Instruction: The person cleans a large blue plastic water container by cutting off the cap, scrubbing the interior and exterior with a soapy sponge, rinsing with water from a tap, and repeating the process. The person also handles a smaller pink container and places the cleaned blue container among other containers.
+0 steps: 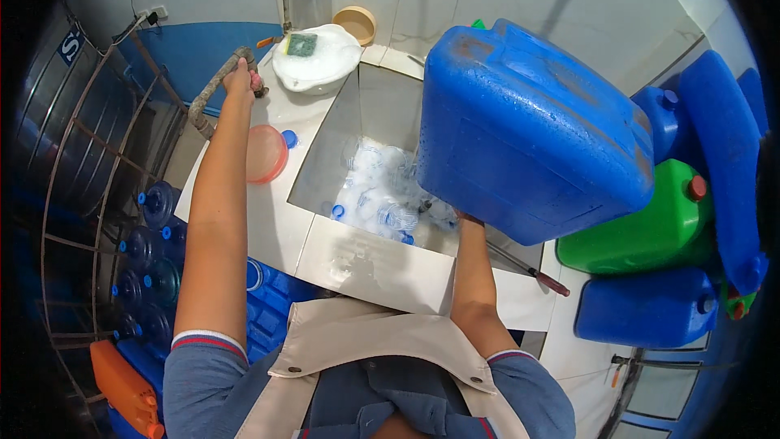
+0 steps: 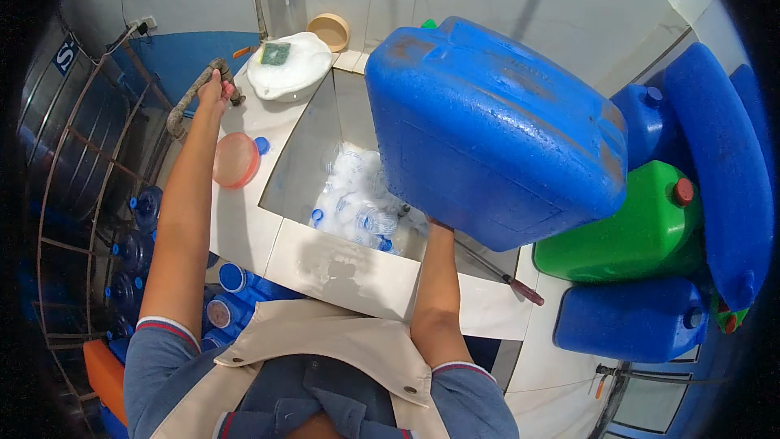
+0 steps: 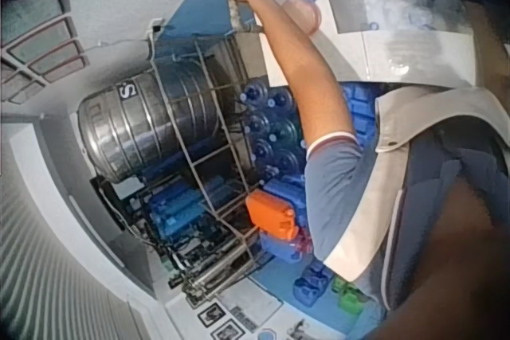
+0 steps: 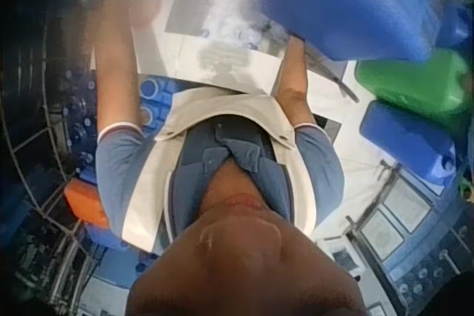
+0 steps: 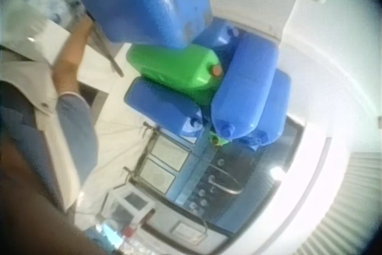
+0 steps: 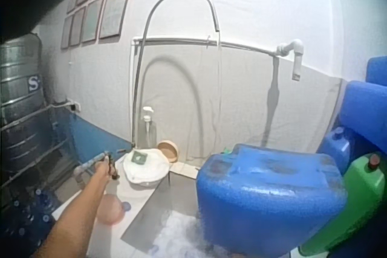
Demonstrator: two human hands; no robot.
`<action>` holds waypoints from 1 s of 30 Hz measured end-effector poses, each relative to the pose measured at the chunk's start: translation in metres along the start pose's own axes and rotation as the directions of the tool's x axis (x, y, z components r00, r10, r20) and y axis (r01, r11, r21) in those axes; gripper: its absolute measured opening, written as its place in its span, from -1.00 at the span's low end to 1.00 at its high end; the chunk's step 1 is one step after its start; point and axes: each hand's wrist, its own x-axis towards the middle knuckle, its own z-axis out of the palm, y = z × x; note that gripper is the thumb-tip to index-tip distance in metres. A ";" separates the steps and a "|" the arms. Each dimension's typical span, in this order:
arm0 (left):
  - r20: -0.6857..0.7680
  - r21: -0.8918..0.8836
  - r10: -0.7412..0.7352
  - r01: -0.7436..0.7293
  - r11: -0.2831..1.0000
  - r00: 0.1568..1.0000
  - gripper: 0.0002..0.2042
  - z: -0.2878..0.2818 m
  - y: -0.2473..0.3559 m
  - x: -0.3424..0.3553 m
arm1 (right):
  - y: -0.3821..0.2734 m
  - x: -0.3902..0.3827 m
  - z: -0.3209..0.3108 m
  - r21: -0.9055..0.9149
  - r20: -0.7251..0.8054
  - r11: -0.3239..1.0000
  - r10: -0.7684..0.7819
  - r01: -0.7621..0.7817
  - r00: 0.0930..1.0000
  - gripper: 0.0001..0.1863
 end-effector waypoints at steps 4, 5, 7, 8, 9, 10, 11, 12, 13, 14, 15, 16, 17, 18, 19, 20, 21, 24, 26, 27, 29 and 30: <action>-0.012 0.008 0.001 -0.001 1.000 1.000 -0.69 0.004 -0.001 -0.003 | -0.001 0.000 0.000 0.000 0.001 1.000 -0.003 0.003 1.000 -0.53; -0.023 0.006 0.010 -0.010 1.000 1.000 -0.69 0.003 -0.001 -0.002 | -0.001 0.001 0.001 0.003 0.007 1.000 -0.002 0.002 1.000 -0.53; -0.045 0.002 0.028 -0.028 1.000 0.999 -0.69 0.001 0.000 0.000 | -0.001 0.002 0.004 0.010 0.019 1.000 -0.003 0.002 1.000 -0.53; -0.046 0.003 0.034 -0.034 0.999 0.998 -0.70 0.005 -0.001 -0.004 | -0.001 0.001 0.003 0.008 0.015 1.000 -0.007 0.007 1.000 -0.53; -0.047 0.004 0.040 -0.040 0.999 0.998 -0.71 0.009 -0.003 -0.009 | -0.002 0.000 0.001 0.006 0.011 1.000 -0.006 0.006 1.000 -0.53; -0.048 0.005 0.047 -0.047 0.999 0.998 -0.72 0.013 -0.004 -0.014 | -0.002 0.000 0.000 0.003 0.009 1.000 -0.007 0.007 1.000 -0.53; -0.040 0.072 0.089 -0.086 0.994 0.995 -0.71 0.012 -0.004 -0.014 | -0.003 0.000 0.001 0.009 0.012 1.000 -0.008 0.008 1.000 -0.53; -0.029 0.139 0.131 -0.126 0.982 0.991 -0.69 0.010 -0.005 -0.014 | -0.003 0.001 0.003 0.012 0.017 1.000 -0.009 0.009 1.000 -0.53; -0.015 0.204 0.172 -0.165 0.965 0.985 -0.68 0.009 -0.006 -0.015 | -0.003 0.001 0.004 0.015 0.024 1.000 -0.009 0.009 1.000 -0.53; -0.004 0.425 0.369 -0.332 0.842 0.930 -0.67 0.005 -0.008 -0.015 | -0.003 0.002 0.005 0.019 0.028 1.000 -0.008 0.007 1.000 -0.53; 0.052 0.618 0.543 -0.454 0.642 0.838 -0.66 -0.001 -0.010 -0.015 | -0.003 0.002 0.008 0.023 0.035 1.000 -0.008 0.007 0.999 -0.53; 0.148 0.764 0.678 -0.519 0.384 0.720 -0.65 -0.007 -0.011 -0.015 | -0.003 0.004 0.010 0.031 0.043 1.000 -0.008 0.006 0.999 -0.53; 0.209 0.789 0.654 -0.520 0.327 0.727 -0.65 -0.007 -0.011 -0.020 | -0.003 0.002 0.009 0.030 0.041 1.000 -0.009 0.008 0.999 -0.53; 0.267 0.809 0.625 -0.523 0.268 0.733 -0.65 -0.007 -0.010 -0.026 | -0.003 0.002 0.009 0.031 0.041 1.000 -0.009 0.008 0.999 -0.53; 0.321 0.825 0.593 -0.526 0.207 0.738 -0.65 -0.008 -0.008 -0.032 | -0.003 0.002 0.008 0.033 0.042 0.999 -0.010 0.009 0.999 -0.53; 0.344 0.840 0.576 -0.518 0.164 0.741 -0.65 -0.007 -0.007 -0.042 | -0.003 0.001 0.008 0.035 0.042 0.999 -0.011 0.009 0.999 -0.53; 0.365 0.852 0.557 -0.509 0.122 0.746 -0.64 -0.005 -0.010 -0.053 | -0.003 0.001 0.007 0.036 0.042 0.999 -0.012 0.011 0.999 -0.53; 0.540 0.832 0.455 -0.531 -0.161 0.708 -0.62 -0.018 -0.028 -0.073 | -0.004 0.001 0.011 0.051 0.062 0.999 -0.015 0.012 0.998 -0.52; 0.602 0.798 0.406 -0.536 -0.277 0.688 -0.59 -0.027 -0.039 -0.080 | -0.006 0.004 0.013 0.066 0.084 0.998 -0.023 0.017 0.996 -0.52; 0.598 0.801 0.413 -0.530 -0.277 0.687 -0.57 -0.028 -0.042 -0.086 | -0.007 0.005 0.014 0.073 0.097 0.997 -0.029 0.022 0.995 -0.52; 0.601 0.795 0.283 -0.523 -0.308 0.747 -0.41 -0.010 -0.029 -0.097 | -0.010 0.003 0.010 0.097 0.125 0.995 -0.040 0.028 0.991 -0.52; 0.565 0.822 0.226 -0.564 -0.078 0.793 -0.38 0.008 -0.008 -0.103 | -0.018 0.007 0.007 0.139 0.144 0.990 -0.037 0.017 0.989 -0.52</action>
